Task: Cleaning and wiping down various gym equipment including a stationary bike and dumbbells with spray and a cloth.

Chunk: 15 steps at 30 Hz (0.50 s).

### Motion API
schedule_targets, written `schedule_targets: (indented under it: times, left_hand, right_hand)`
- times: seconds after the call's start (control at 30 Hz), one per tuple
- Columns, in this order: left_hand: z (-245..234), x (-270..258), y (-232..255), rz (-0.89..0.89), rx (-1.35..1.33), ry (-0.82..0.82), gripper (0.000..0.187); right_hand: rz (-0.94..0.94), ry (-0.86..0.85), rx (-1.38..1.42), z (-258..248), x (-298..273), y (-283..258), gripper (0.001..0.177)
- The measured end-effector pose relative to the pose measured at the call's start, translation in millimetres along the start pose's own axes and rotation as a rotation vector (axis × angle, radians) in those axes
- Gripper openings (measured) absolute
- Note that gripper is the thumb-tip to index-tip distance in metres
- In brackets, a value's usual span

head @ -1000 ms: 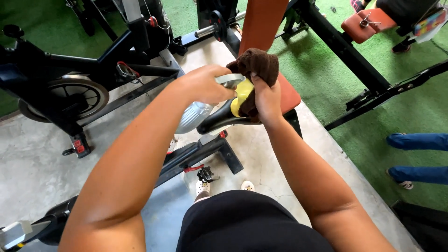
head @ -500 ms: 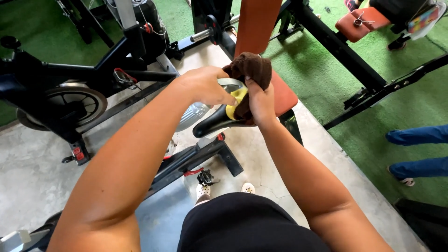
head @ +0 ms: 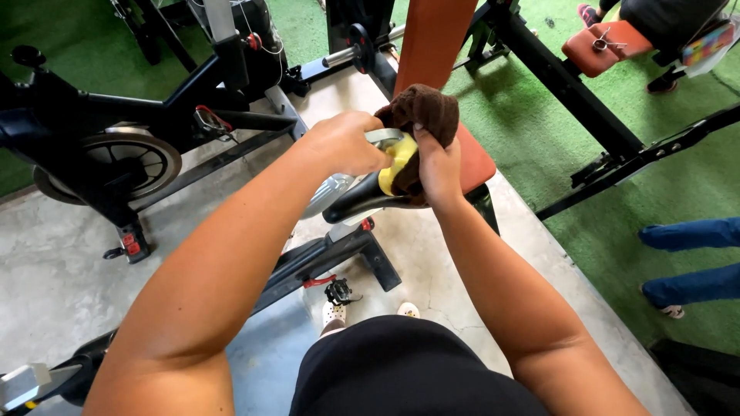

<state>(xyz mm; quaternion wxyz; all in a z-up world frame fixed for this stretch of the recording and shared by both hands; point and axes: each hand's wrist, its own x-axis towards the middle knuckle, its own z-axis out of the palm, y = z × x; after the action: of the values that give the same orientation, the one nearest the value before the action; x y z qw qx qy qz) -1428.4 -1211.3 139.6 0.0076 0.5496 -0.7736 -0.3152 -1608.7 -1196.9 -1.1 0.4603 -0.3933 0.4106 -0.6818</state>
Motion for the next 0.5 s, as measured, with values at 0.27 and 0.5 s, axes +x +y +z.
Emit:
schedule_targets:
  times: [0.27, 0.5]
  left_hand:
    - [63.4, -14.4, -57.5, 0.555, -0.303, 0.358, 0.049]
    - [114.1, -23.8, -53.1, 0.584, -0.209, 0.513, 0.057]
  right_hand:
    - [0.111, -0.014, 0.041, -1.7, 1.0, -10.7, 0.024]
    - [-0.594, -0.452, -0.748, -1.4, 4.6, -36.0, 0.042]
